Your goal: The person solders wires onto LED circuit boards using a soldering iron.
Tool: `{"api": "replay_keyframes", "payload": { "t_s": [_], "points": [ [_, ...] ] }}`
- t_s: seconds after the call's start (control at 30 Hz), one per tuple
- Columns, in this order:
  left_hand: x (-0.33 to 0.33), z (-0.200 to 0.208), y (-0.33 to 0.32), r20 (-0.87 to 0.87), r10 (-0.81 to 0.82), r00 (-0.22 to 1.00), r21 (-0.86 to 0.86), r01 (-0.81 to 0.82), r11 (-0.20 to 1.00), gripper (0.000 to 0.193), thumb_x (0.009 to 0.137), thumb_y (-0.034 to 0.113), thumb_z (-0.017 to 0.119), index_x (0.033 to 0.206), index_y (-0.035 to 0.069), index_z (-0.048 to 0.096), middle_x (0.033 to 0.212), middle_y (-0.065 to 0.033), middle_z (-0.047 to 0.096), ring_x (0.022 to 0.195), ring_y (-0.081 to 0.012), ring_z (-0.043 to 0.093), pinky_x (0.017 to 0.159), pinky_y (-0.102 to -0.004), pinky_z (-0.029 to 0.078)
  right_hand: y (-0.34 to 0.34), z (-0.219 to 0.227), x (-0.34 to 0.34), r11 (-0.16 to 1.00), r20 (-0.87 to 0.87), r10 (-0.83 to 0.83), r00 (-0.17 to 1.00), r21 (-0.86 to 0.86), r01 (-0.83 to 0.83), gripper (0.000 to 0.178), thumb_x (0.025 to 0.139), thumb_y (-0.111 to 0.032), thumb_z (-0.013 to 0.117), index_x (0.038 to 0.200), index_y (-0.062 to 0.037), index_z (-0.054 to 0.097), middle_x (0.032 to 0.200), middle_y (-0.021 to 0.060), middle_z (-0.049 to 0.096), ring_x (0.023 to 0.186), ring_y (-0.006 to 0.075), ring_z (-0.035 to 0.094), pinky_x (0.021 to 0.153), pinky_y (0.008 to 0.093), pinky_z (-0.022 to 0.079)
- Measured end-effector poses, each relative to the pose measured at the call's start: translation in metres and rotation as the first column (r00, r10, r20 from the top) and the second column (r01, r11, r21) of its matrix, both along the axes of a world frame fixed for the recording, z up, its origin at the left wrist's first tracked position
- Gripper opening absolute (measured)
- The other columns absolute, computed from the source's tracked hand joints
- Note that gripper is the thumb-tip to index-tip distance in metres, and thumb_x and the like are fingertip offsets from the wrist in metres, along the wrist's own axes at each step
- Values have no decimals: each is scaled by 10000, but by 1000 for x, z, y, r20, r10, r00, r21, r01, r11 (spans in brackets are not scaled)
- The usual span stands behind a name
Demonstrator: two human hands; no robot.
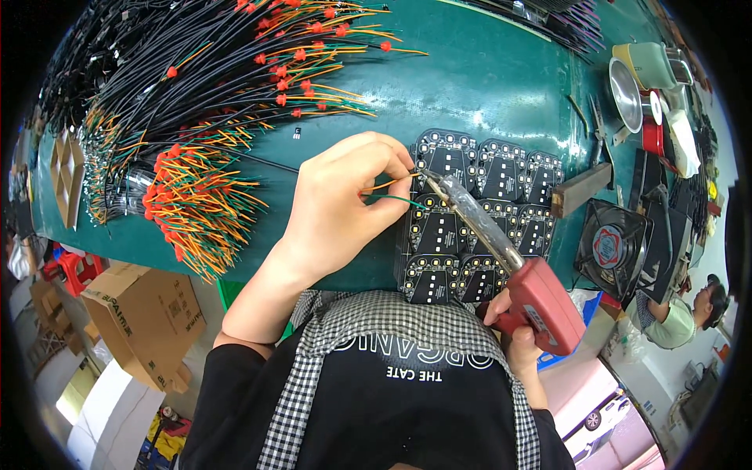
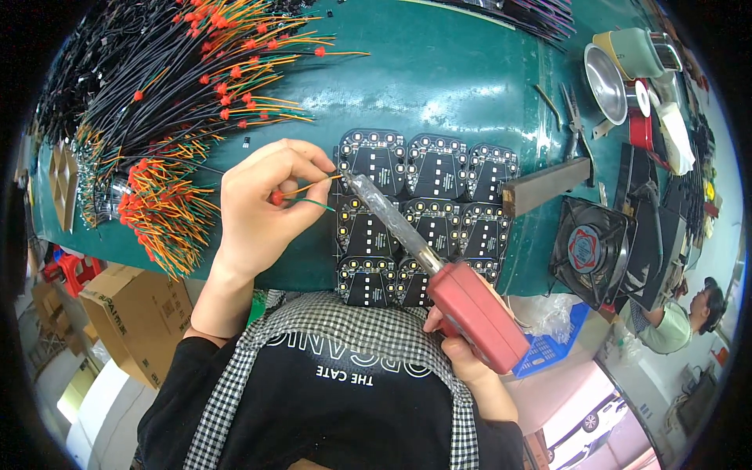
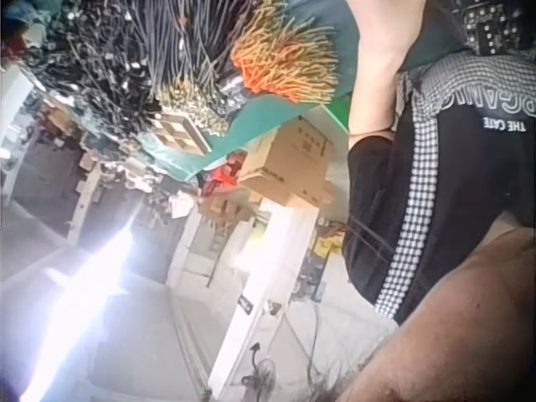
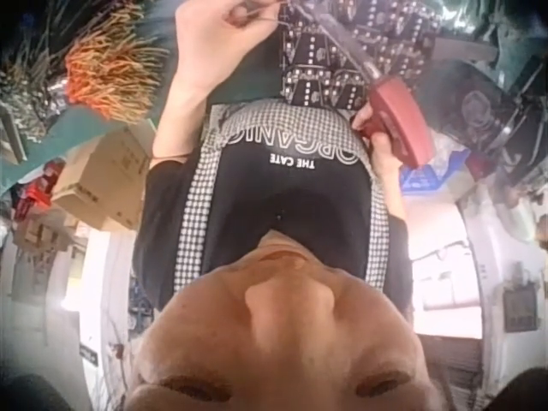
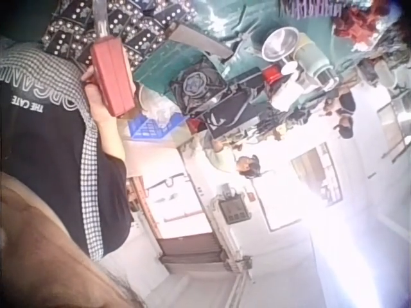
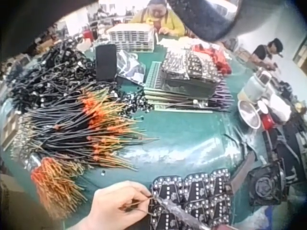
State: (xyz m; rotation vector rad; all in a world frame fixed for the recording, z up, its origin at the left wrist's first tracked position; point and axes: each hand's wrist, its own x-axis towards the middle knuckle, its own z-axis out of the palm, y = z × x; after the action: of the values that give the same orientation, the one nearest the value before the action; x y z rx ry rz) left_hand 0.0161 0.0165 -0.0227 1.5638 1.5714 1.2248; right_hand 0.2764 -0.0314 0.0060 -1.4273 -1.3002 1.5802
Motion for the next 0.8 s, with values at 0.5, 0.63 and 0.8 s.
{"api": "replay_keyframes", "payload": {
  "t_s": [0.5,0.63,0.8],
  "points": [
    [-2,2,1,-16,-57,998,-26,56,998,150,686,-52,644,751,18,527,847,-60,633,736,-189,620,575,-278,485,-8,-28,40,866,304,272,913,335,-370,799,777,-501,700,1269,74,444,836,123,671,688,189,680,611,280,528],
    [-1,-1,2,-30,-39,999,4,39,999,149,666,-64,654,729,21,549,846,-48,648,616,-123,487,522,-244,393,-12,-20,29,954,201,138,970,237,-185,858,752,-597,666,1234,84,466,811,116,669,660,180,666,603,273,516],
    [0,-1,2,-58,-23,998,42,25,999,147,654,-76,665,713,23,572,847,-33,663,492,-51,364,455,-207,300,-4,-4,14,999,35,10,999,46,-11,942,694,-687,655,1189,96,490,901,135,661,641,162,631,606,266,489]
  ]
}}
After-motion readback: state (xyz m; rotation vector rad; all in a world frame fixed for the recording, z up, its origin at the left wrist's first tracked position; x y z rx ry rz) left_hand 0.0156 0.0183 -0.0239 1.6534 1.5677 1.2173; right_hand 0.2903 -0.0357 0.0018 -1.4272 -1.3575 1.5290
